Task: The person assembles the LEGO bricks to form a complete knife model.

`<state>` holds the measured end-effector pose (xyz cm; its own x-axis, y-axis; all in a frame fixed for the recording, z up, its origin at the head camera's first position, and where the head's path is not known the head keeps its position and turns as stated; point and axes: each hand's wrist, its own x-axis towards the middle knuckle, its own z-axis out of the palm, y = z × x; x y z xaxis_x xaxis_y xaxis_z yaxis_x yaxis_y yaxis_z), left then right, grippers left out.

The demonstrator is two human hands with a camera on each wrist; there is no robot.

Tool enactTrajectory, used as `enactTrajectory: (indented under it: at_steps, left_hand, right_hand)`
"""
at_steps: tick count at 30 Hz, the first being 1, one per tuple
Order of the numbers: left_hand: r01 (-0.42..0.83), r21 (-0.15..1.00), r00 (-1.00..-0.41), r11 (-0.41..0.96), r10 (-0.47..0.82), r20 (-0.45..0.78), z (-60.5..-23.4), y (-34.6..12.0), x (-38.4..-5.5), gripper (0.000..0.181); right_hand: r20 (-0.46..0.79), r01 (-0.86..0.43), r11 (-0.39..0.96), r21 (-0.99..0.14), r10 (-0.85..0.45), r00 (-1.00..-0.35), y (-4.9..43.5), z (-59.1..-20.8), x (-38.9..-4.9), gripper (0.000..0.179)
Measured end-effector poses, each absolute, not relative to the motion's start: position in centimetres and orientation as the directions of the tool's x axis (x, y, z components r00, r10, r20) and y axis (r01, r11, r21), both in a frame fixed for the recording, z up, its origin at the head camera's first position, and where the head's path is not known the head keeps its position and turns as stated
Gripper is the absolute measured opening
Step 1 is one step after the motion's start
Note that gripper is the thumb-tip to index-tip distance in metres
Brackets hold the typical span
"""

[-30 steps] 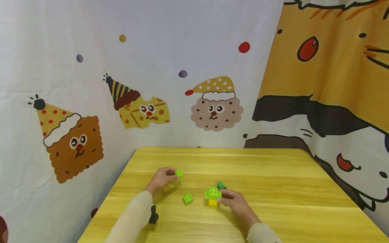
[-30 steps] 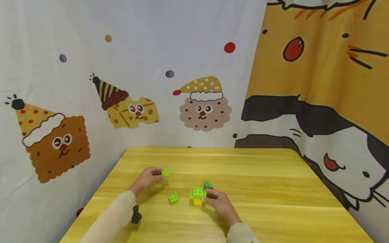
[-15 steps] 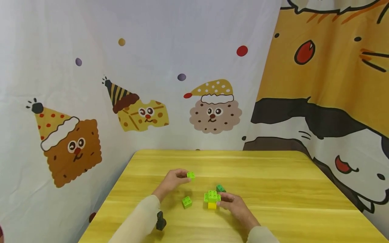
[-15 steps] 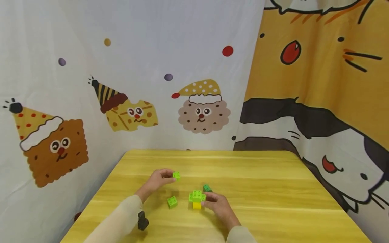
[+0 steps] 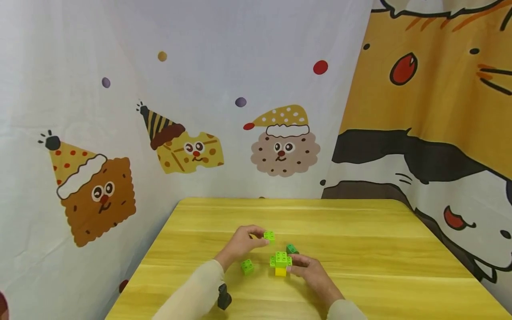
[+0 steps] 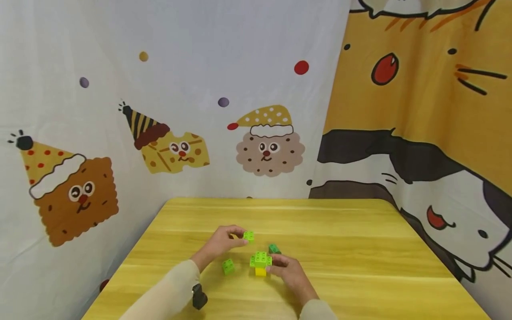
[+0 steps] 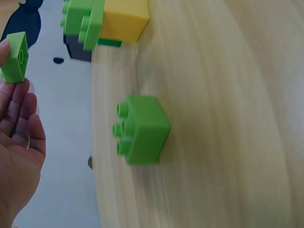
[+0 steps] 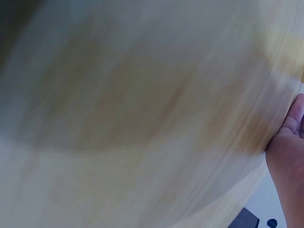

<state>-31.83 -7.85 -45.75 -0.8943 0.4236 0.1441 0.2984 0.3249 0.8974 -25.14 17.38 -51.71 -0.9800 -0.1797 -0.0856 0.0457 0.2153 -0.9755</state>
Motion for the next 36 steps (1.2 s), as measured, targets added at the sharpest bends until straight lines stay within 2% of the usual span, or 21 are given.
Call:
enactTrajectory:
  at_steps: [13,36]
  left_hand:
    - [0.304,0.895,-0.886,0.327,0.443,0.139,-46.6,-5.9,-30.7,0.025]
    - [0.318,0.872,-0.878,0.372,0.463,0.123,-47.7,-5.2,-29.5,0.021]
  right_hand:
    - [-0.073,0.038,0.228,-0.973,-0.146,-0.987,17.3,-51.1,-25.1,0.052]
    - [-0.087,0.044,0.231,-0.972,-0.181,-0.980,17.4,-51.4,-24.8,0.053]
